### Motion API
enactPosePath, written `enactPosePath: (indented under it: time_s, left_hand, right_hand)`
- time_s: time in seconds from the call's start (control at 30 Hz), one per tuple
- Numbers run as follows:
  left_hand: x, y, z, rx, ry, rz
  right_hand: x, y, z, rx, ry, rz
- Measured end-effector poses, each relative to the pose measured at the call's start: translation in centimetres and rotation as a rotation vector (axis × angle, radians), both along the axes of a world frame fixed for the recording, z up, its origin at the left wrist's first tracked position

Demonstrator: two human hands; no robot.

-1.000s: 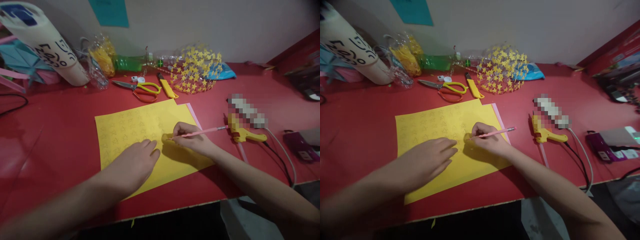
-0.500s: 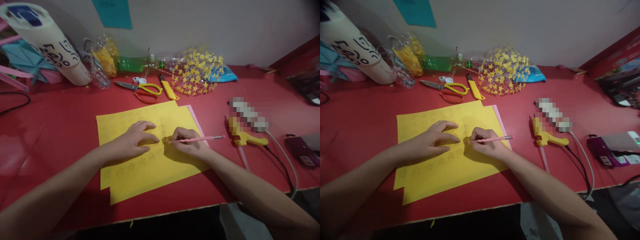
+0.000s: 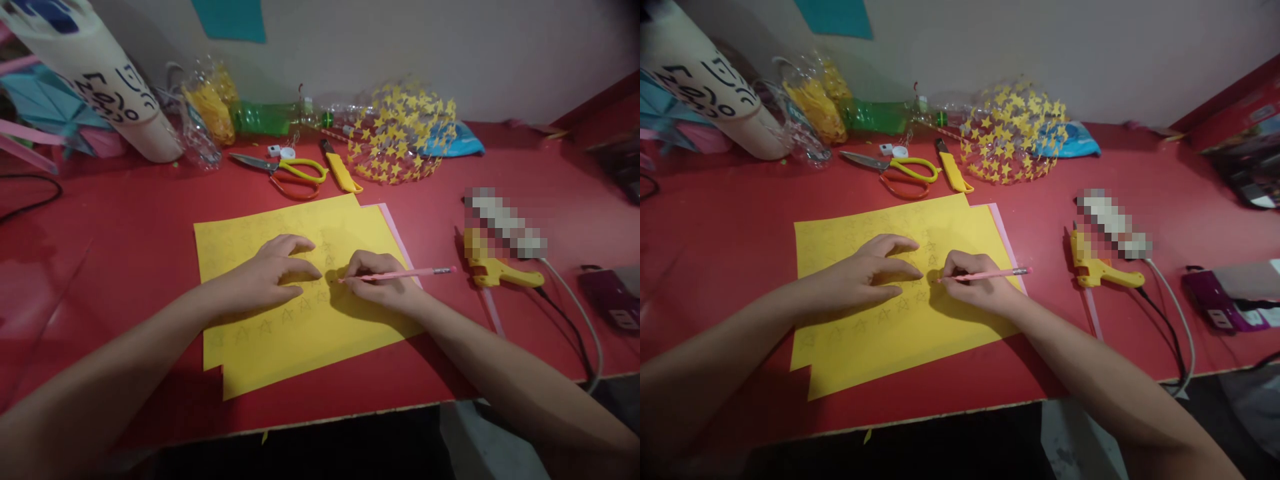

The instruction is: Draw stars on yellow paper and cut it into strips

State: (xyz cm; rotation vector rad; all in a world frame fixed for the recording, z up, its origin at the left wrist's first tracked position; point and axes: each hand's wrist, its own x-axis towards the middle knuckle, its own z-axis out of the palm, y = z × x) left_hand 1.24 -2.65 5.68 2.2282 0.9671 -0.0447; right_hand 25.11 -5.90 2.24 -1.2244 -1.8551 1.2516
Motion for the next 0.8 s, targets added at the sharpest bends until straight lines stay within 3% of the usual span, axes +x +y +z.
enactPosePath:
  time_s: [0.5,0.8]
  left_hand:
    - [-0.1,-0.08,-0.31,0.023,-0.015,-0.007]
    - [0.08,-0.04,-0.21,0.02,-0.007,0.001]
  right_hand:
    - [-0.41,-0.02,0.05,0.052,-0.002,-0.137]
    - [-0.24,-0.04,0.08,0.059,-0.023,-0.13]
